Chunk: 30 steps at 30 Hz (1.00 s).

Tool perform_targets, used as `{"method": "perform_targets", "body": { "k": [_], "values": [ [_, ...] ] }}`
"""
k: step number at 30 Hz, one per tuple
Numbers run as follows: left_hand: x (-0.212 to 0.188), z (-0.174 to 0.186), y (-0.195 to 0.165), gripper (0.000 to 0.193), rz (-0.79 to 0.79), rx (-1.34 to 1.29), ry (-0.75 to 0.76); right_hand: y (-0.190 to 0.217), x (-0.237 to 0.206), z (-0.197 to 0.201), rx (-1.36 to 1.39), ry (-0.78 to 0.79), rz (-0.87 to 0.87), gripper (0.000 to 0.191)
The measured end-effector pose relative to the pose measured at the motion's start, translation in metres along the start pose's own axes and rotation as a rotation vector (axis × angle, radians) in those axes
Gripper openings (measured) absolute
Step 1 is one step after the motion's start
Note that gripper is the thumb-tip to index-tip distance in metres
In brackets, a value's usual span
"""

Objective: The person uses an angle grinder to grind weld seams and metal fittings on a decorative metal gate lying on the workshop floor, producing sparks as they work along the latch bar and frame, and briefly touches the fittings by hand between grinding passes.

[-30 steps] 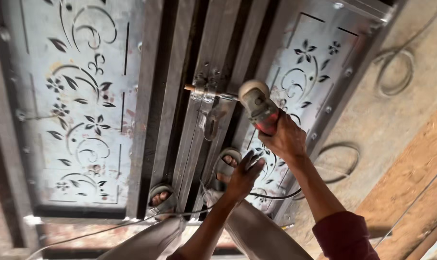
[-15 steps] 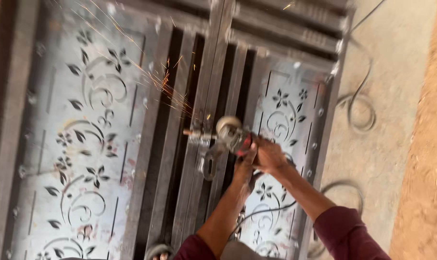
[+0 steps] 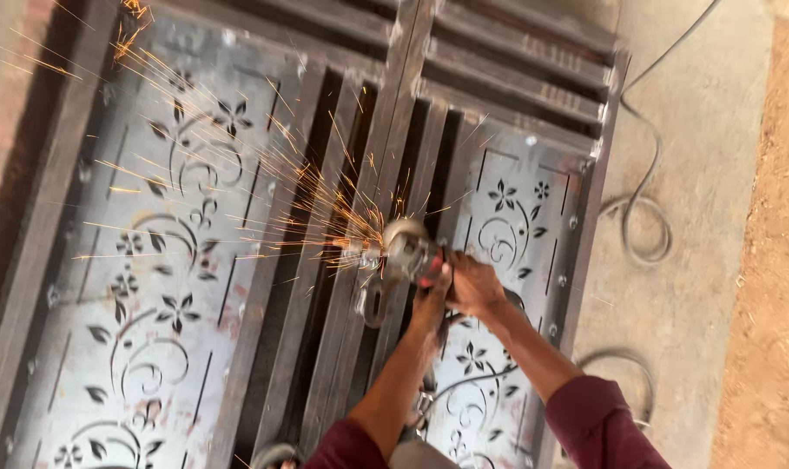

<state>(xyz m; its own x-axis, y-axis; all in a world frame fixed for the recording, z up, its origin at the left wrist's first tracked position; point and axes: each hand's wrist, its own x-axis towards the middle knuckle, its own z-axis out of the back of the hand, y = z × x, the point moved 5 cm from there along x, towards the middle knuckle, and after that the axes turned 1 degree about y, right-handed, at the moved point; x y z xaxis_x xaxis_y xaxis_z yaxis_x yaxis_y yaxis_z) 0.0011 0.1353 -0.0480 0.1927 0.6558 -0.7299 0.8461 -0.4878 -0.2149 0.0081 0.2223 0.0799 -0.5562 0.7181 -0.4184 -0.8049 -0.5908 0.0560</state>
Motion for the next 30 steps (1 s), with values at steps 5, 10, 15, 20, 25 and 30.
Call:
{"method": "perform_targets", "body": {
  "k": [5, 10, 15, 20, 25, 30],
  "values": [
    [-0.001, 0.005, -0.005, 0.086, 0.011, -0.001, -0.035, 0.006, 0.001, 0.001, -0.019, -0.009, -0.01, 0.111],
    [0.004, 0.005, -0.007, 0.086, -0.054, -0.028, 0.041, 0.007, 0.005, 0.002, -0.021, -0.031, -0.015, 0.108],
    [0.007, 0.009, -0.006, 0.09, 0.004, -0.031, -0.035, 0.008, 0.007, 0.003, 0.022, -0.091, 0.015, 0.097],
    [0.006, 0.007, -0.011, 0.094, -0.019, -0.011, -0.023, 0.007, 0.009, 0.001, 0.024, -0.076, 0.001, 0.095],
    [0.006, 0.009, -0.009, 0.094, -0.012, -0.012, -0.018, 0.006, 0.011, -0.002, 0.101, -0.072, -0.012, 0.088],
    [0.008, 0.011, -0.007, 0.094, -0.027, 0.021, -0.027, 0.004, 0.01, -0.006, 0.08, -0.032, -0.014, 0.097]
  ]
}}
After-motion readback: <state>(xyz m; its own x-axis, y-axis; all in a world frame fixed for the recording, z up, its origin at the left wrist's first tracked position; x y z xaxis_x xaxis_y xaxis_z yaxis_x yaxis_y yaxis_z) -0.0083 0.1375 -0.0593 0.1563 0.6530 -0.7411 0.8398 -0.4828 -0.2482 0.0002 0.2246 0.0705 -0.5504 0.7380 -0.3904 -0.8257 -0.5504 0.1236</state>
